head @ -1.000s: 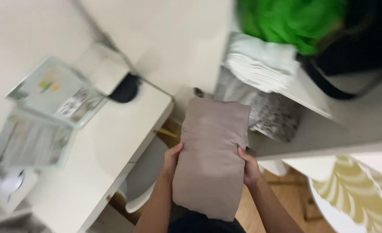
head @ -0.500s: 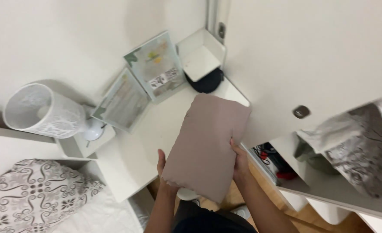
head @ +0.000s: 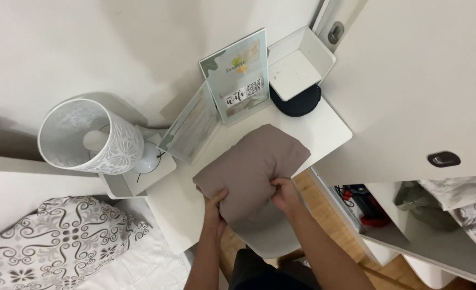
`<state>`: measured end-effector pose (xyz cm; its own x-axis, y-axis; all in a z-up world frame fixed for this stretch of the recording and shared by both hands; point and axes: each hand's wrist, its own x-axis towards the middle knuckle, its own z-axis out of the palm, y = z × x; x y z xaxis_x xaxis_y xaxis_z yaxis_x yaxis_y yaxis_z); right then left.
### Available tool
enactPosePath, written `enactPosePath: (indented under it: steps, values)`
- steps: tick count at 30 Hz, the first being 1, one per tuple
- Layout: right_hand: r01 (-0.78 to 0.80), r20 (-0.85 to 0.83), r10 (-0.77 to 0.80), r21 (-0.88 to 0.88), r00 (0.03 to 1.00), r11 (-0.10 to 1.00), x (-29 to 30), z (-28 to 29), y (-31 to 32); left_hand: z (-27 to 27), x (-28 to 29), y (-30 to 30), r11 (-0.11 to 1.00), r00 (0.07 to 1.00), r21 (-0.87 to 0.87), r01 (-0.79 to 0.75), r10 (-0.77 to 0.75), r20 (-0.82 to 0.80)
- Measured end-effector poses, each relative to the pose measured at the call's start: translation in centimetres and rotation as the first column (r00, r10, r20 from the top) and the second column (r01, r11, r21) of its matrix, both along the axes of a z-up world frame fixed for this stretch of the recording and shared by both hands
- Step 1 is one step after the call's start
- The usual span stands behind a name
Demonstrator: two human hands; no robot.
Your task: The person folds a white sheet and a brown pillowcase on a bed, smoothing them out by hand. They then move to a closet and place the folded items onto a shelf among other linens.
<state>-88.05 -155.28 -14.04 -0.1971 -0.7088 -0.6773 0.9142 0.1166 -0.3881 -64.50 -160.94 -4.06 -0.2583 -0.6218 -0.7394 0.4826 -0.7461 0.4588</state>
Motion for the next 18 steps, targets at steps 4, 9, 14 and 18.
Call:
enactPosePath:
  steps: [4,9,14,18]
  values:
    - [-0.109,-0.177,0.135,0.15,0.975,0.983,0.9,1.7,-0.9,0.0,0.5,-2.5,0.998,0.995,-0.038,0.053,-0.05,0.084]
    - [-0.267,-0.291,0.397,0.399,0.87,0.877,2.1,1.8,-0.8,-6.5,1.3,-3.6,0.998,0.983,0.012,0.056,-0.057,0.172]
    - [-0.325,-0.385,0.601,0.577,0.701,0.749,2.6,-0.3,0.5,-9.0,0.9,-3.0,0.996,0.929,-0.034,0.084,-0.066,0.363]
    - [-0.31,-0.464,0.668,0.633,0.582,0.71,2.2,-2.4,1.2,-8.4,0.1,-2.0,0.967,0.799,-0.183,0.179,-0.034,0.6]
